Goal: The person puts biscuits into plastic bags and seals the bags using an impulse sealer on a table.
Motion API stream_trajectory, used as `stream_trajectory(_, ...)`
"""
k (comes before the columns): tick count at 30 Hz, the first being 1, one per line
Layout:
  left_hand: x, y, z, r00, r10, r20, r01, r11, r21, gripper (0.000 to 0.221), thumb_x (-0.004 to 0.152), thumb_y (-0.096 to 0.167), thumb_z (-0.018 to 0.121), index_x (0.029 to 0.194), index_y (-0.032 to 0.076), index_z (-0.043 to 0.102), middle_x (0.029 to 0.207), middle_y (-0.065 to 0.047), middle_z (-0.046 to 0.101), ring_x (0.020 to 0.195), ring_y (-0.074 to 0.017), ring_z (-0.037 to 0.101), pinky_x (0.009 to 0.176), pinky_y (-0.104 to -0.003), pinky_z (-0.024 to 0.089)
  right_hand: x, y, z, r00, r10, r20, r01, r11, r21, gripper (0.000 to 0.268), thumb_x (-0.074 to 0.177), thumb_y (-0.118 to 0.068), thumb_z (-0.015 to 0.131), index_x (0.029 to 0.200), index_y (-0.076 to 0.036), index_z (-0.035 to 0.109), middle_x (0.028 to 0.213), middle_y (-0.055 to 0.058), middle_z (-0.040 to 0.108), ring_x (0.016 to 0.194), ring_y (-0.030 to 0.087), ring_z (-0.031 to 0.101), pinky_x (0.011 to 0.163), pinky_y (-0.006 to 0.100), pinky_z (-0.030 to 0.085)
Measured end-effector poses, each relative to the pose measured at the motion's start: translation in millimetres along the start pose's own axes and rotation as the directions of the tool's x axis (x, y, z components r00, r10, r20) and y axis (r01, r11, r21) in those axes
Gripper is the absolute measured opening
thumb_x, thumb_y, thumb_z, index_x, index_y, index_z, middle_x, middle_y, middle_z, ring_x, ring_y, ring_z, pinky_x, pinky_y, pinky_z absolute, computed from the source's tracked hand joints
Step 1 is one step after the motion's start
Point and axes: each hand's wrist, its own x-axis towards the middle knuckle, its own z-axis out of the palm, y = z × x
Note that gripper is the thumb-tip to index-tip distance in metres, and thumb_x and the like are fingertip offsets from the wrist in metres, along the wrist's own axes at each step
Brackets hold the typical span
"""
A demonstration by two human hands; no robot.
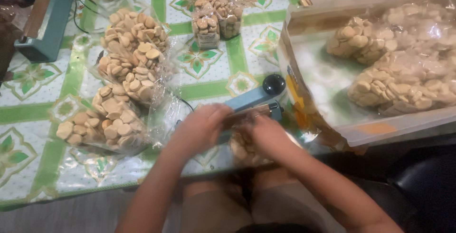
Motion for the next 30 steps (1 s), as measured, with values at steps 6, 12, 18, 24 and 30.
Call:
stream_trajectory(6,-37,-4,81,0.966,0.007,-0.258,-0.116,0.904,-0.412,0.154,0.053,0.059,0.095,0.162,0.005,0.001,0.167,-0.023,0.027,0.154,-0.0394,0.034,0.127,-0.049,0.031,8,-2,-25,0.937,-0.187,-0.296,0.193,0.981,-0.009,0.02,0.08,-0.013,0.065,0.099,-0.012,0.07,0.104,0.008,0.069,0.098,0.033,0.067,0.082,0.044,0.052)
stream_trajectory(12,-59,-16,180,0.884,-0.104,-0.457,-0.262,0.698,-0.666,0.16,0.051,0.058,0.094,0.162,0.009,-0.01,0.169,-0.023,0.02,0.157,-0.0382,0.026,0.131,-0.05,0.021,32,-9,-8,0.906,-0.411,-0.106,0.364,0.881,-0.3,0.023,0.082,-0.018,0.063,0.103,-0.011,0.068,0.092,0.005,0.07,0.089,0.028,0.068,0.073,0.044,0.05)
stream_trajectory(18,-53,-18,224,0.898,-0.327,-0.294,-0.014,0.645,-0.764,0.131,0.071,0.038,0.098,0.16,0.01,0.007,0.159,-0.022,0.042,0.151,-0.0354,0.045,0.127,-0.047,0.037,43,-4,5,0.896,-0.428,-0.122,0.383,0.881,-0.278,0.007,0.079,-0.021,0.065,0.08,-0.014,0.063,0.082,0.006,0.066,0.083,0.028,0.067,0.07,0.043,0.052)
stream_trajectory(24,-50,-34,213,0.931,-0.203,-0.304,-0.074,0.71,-0.7,0.135,0.068,0.028,0.101,0.16,0.009,0.003,0.156,-0.02,0.045,0.145,-0.0339,0.047,0.122,-0.044,0.039,15,30,-22,0.852,-0.277,-0.445,0.298,0.954,-0.023,0.009,0.087,-0.016,0.067,0.086,-0.008,0.065,0.083,0.01,0.065,0.078,0.028,0.067,0.068,0.041,0.053)
stream_trajectory(30,-53,-29,212,0.904,-0.241,-0.353,-0.114,0.661,-0.742,0.13,0.067,0.039,0.097,0.16,0.004,0.013,0.163,-0.022,0.039,0.151,-0.0363,0.041,0.126,-0.046,0.032,-41,53,42,0.843,0.125,-0.523,0.427,0.436,0.792,0.037,0.104,-0.017,0.058,0.138,-0.003,0.05,0.131,0.015,0.055,0.126,0.023,0.056,0.114,0.037,0.044)
